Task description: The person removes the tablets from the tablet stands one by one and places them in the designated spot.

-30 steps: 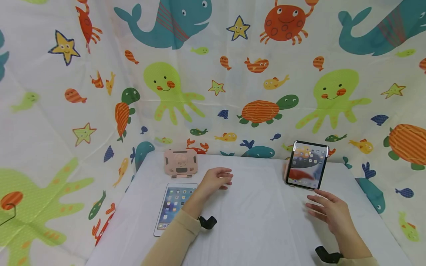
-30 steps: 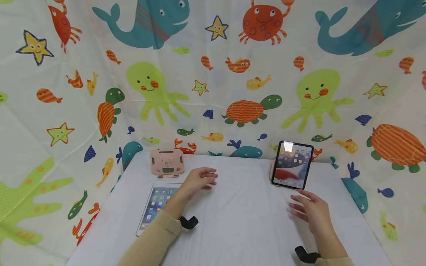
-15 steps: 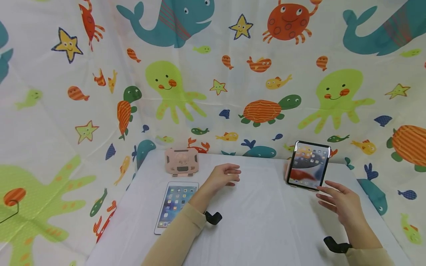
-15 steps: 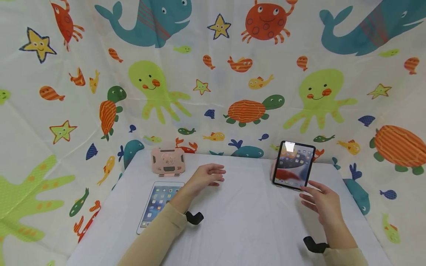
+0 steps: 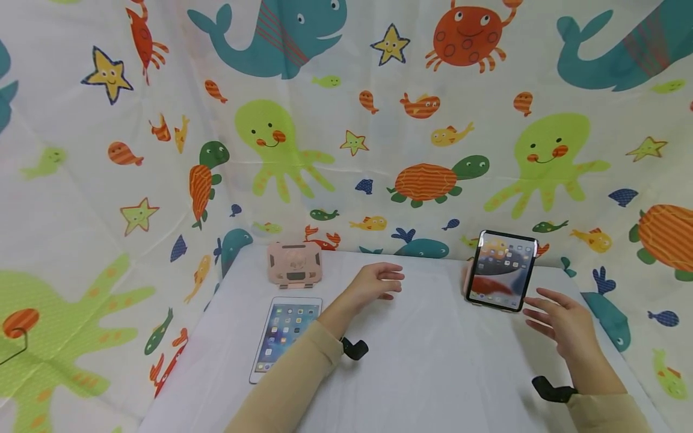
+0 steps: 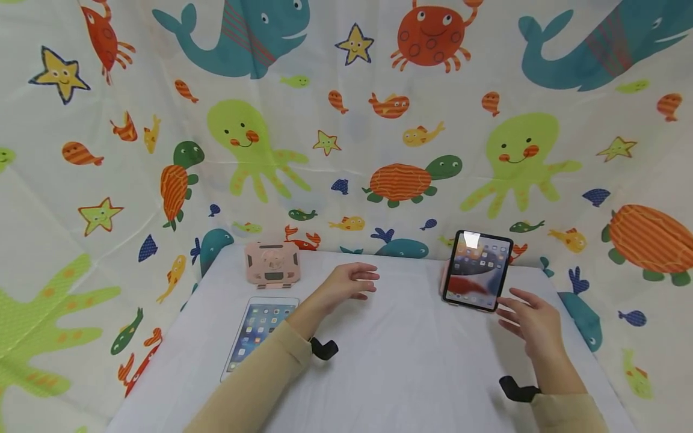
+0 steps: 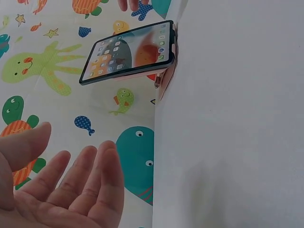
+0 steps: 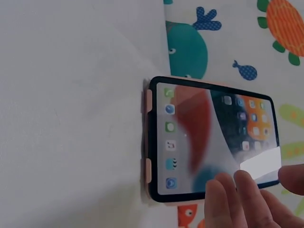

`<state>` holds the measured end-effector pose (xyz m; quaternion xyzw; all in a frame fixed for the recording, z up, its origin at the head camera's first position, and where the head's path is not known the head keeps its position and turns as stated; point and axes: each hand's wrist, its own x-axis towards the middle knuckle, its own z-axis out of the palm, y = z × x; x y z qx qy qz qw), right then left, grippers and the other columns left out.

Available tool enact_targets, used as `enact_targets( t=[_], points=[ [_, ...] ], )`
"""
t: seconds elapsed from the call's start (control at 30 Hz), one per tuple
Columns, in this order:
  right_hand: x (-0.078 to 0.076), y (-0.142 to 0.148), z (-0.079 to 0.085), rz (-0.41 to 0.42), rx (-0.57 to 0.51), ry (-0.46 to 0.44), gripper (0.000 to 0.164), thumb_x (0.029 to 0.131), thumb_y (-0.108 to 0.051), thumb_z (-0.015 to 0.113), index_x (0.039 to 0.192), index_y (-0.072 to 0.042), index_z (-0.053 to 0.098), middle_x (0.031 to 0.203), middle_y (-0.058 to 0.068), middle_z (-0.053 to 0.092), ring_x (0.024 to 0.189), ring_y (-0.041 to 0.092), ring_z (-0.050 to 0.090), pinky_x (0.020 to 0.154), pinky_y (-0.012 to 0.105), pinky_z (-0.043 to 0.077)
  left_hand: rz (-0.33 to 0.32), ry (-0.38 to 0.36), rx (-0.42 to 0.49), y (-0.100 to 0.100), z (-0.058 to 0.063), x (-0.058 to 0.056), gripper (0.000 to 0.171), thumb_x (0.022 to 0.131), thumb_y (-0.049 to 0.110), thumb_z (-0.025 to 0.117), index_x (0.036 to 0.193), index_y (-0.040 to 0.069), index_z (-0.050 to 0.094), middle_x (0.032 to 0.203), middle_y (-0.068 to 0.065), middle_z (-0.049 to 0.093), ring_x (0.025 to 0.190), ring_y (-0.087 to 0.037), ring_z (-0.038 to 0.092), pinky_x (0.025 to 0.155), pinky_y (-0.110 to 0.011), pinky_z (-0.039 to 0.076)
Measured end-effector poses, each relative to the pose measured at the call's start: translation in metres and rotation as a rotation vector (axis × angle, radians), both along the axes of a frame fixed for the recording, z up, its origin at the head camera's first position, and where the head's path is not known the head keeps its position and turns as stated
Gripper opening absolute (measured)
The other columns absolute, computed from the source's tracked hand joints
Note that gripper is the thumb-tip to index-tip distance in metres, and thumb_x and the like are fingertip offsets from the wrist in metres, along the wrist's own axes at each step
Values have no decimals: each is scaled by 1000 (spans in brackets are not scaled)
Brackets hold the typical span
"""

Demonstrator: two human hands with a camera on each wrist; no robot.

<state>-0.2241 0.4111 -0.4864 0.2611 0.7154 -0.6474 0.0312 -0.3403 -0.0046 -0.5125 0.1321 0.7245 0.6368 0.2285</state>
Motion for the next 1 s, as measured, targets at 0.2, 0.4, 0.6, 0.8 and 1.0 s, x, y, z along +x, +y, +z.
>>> enact_targets(
  t=[0.2,0.4,0.6,0.8,1.0],
  points=[
    [-3,8,3,22,4,11,69,110,-39,61,168,-15,33,86,-30,71,84,2,77,79,29,68,-25,7,-9,12,0,-4,43,99,22,79,141,20,69,142,-11,73,110,-17,77,94,-36,66],
    [-9,19,6,66,-50,97,42,109,-38,64,149,-30,54,92,-29,75,85,-1,76,76,25,67,-42,-6,-34,19,0,-10,45,100,25,78,144,23,67,148,-12,69,113,-15,76,96,-36,66],
    [-17,29,6,122,-122,167,27,107,-38,67,132,-36,59,100,-27,77,91,-2,75,75,22,65,-60,-10,-32,26,-1,-17,46,101,26,77,146,24,66,152,-11,66,119,-17,74,100,-38,64],
    [-24,34,5,133,-115,185,42,104,-40,72,142,-32,57,102,-29,76,91,-3,73,76,21,65,-69,-12,-26,41,-2,-24,48,102,25,77,148,23,64,152,-9,66,121,-17,74,100,-38,64],
    [-29,37,8,122,-155,213,24,104,-34,73,126,-36,65,101,-25,77,89,-1,71,74,22,65,-83,21,-17,59,2,-27,46,102,21,75,147,21,64,151,-9,67,126,-19,72,102,-41,64]
  ],
)
